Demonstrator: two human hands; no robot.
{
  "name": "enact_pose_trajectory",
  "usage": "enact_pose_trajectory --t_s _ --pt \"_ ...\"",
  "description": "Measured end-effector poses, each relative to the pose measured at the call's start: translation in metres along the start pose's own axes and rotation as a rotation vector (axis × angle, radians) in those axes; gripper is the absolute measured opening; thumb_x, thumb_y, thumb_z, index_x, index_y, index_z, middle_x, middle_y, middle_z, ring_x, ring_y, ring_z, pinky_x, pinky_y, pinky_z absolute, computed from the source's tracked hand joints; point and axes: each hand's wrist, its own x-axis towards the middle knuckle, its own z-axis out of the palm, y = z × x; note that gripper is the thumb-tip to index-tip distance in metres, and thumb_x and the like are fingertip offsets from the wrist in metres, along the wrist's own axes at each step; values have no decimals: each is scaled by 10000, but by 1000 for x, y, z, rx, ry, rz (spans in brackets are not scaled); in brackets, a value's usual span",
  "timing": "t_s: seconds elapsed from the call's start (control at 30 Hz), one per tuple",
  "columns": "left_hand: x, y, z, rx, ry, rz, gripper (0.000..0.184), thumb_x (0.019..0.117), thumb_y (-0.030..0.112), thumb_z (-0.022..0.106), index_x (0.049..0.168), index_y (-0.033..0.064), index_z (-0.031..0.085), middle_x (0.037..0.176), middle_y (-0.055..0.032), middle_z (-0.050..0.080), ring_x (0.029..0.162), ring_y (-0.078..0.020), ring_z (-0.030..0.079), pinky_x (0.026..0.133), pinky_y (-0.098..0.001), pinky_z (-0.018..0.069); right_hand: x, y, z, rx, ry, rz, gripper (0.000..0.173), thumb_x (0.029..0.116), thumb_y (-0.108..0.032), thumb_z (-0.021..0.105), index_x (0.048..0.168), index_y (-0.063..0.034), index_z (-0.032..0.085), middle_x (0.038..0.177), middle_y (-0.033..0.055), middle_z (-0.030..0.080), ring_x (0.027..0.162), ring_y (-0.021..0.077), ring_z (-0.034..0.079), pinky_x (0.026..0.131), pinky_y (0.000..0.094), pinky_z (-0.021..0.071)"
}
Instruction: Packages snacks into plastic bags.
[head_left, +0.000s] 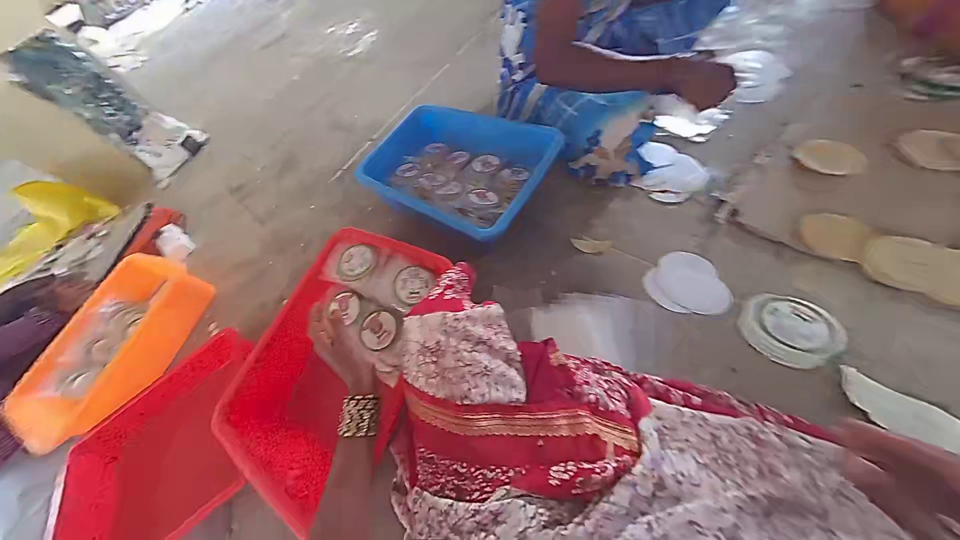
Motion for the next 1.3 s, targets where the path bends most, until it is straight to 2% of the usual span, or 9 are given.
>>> enact_pose_trajectory --t_s 0.2,0.37,0.47,0.6,0.87,0.93,1.03,1.17,1.3 --pt "-44 93 76 -408 -240 145 296 1072 87 392 1240 -68 580 1221 -106 672 1155 -183 638 1030 -367 516 81 7 91 -125 -139 157 389 1014 -294 629 1289 -23 678 1212 198 716 1108 360 700 985 572 532" --pt "-109 128 166 -648 -665 110 253 1070 126 465 1149 41 689 1159 -50 728 1140 -184 663 1034 -395 523 142 25 173 -341 -389 227 624 997 -361 647 1505 -35 485 1563 220 444 1462 408 397 1143 596 374" --pt "-134 108 201 -658 -764 47 231 1039 43 485 1132 -36 682 1044 -92 751 1025 -181 708 971 -375 561 141 52 206 -415 -403 74 509 993 -287 619 1461 -94 569 1628 158 384 1557 367 226 1243 556 213" --pt "-149 87 207 -407 -980 -287 257 1067 70 470 1183 -87 637 1013 -126 735 923 -169 717 845 -320 594 137 61 197 -273 -201 12 214 987 -150 609 1053 -16 762 1385 147 650 1394 348 513 1150 544 386" --pt "-162 81 226 -29 -1262 -72 707 925 338 720 1483 -17 470 1529 -192 474 1416 -295 443 1154 -462 376 121 28 154 62 419 -113 254 982 -148 616 1107 -4 784 1235 218 716 1156 357 703 995 502 559" --pt "-168 78 225 -56 -1337 -120 723 888 325 758 1463 -13 478 1378 -151 607 1273 -213 578 1073 -402 472 115 24 144 48 458 -218 243 986 -153 619 1087 -18 795 1243 215 713 1134 327 717 974 458 577" --pt "-178 72 222 -246 -1407 -230 252 900 69 708 1124 -33 650 930 -65 702 831 -101 679 795 -283 576 104 20 134 234 455 -232 272 984 -176 647 1125 26 764 1282 196 699 1189 245 692 1008 359 569" --pt "-181 71 218 -395 -1477 -110 82 928 25 656 987 -22 689 874 -8 708 823 -47 675 815 -250 575 94 -4 109 775 281 244 684 960 -341 595 1524 -9 397 1385 101 622 1097 167 691 850 324 604" --pt "-186 76 214 -380 -1534 26 91 937 53 670 985 -17 704 909 -3 716 850 -32 679 846 -249 578 91 -13 89 944 178 297 394 944 -89 624 1324 2 575 1014 66 729 844 139 715 752 292 613"
